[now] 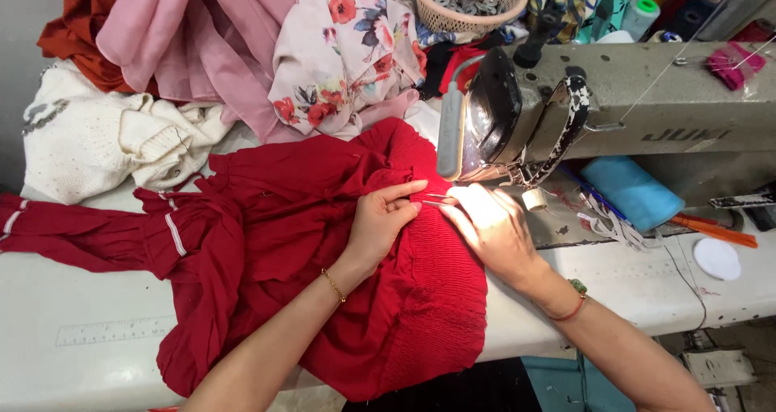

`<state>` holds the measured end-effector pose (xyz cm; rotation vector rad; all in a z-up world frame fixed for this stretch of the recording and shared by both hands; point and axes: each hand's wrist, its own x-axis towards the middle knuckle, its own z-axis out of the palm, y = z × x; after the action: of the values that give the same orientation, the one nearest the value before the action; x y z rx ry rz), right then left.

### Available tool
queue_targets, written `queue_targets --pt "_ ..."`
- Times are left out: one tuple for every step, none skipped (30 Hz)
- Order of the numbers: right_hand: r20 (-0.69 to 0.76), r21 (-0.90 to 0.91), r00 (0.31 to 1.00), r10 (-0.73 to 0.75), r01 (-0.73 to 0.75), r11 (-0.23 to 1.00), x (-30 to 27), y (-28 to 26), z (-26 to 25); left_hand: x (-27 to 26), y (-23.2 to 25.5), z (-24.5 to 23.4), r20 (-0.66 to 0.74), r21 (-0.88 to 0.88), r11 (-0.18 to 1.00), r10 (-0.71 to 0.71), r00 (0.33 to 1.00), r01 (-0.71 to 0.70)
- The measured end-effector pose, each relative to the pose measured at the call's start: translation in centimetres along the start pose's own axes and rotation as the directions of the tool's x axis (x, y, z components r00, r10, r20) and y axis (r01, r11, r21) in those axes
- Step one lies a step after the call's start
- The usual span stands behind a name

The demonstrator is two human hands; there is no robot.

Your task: Removing stitches from the elastic waistband of a red garment using a thread clipper.

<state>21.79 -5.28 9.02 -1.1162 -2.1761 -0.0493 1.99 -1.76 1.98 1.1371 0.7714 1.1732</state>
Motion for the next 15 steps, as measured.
queue_targets --pt "-0.003 -0.002 1.0 -0.002 0.002 1.0 -0.1 0.1 0.1 0.1 -0.1 0.0 0.002 0.0 1.0 0.003 1.0 -0.003" --pt "0.005 0.028 1.0 0.005 -0.005 1.0 -0.2 0.1 0.2 0.0 -0.2 0.0 0.011 -0.019 1.0 -0.001 1.0 0.001" --pt "0.014 0.059 1.0 0.012 -0.013 0.998 -0.4 0.2 0.4 -0.1 -0.4 0.0 0.02 -0.038 0.999 -0.005 1.0 0.005" --pt "0.014 0.058 1.0 0.011 -0.012 0.998 -0.4 0.6 0.6 0.0 -0.5 -0.1 0.02 -0.039 0.999 -0.003 1.0 0.004" --pt "0.017 0.093 1.0 0.021 -0.023 0.995 -0.4 1.0 0.7 0.0 -0.7 -0.1 0.02 -0.025 1.0 0.006 1.0 -0.006" --pt "0.027 0.133 0.999 0.039 -0.042 0.99 -0.8 1.2 1.0 -0.3 -1.0 -0.1 0.017 -0.012 1.0 0.004 1.0 -0.004" --pt "0.034 0.136 0.998 0.046 -0.05 0.989 -1.4 1.1 1.4 -0.6 -1.1 0.0 0.015 -0.013 1.0 -0.006 1.0 0.006" --pt "0.067 0.251 0.99 0.127 -0.14 0.958 -1.3 1.3 1.7 -0.3 -0.8 0.0 0.034 -0.068 0.997 -0.031 0.999 0.033" --pt "0.11 0.359 0.973 0.202 -0.228 0.905 -1.2 1.5 2.0 0.1 -0.5 0.1 0.054 -0.121 0.991 -0.055 0.997 0.061" --pt "0.107 0.358 0.973 0.203 -0.228 0.905 -1.2 1.5 2.1 -0.1 0.0 0.3 0.056 -0.119 0.991 -0.054 0.997 0.06" --pt "0.179 0.437 0.936 0.303 -0.351 0.828 -1.1 1.5 2.3 -0.3 0.4 0.4 0.059 -0.119 0.99 -0.074 0.996 0.081" --pt "0.26 0.501 0.883 0.39 -0.469 0.727 -1.2 1.5 2.4 -0.6 0.7 0.7 0.061 -0.119 0.987 -0.098 0.993 0.105" --pt "0.26 0.502 0.882 0.393 -0.471 0.725 -1.5 1.7 2.6 -0.6 0.5 0.6 0.063 -0.118 0.987 -0.101 0.993 0.107" --pt "0.285 0.519 0.864 0.416 -0.504 0.69 -1.6 1.9 2.8 -0.4 0.5 0.6 0.071 -0.134 0.985 -0.104 0.992 0.112" --pt "0.311 0.535 0.844 0.437 -0.535 0.653 -1.6 2.2 3.0 -0.2 0.5 0.6 0.079 -0.15 0.982 -0.107 0.991 0.118"
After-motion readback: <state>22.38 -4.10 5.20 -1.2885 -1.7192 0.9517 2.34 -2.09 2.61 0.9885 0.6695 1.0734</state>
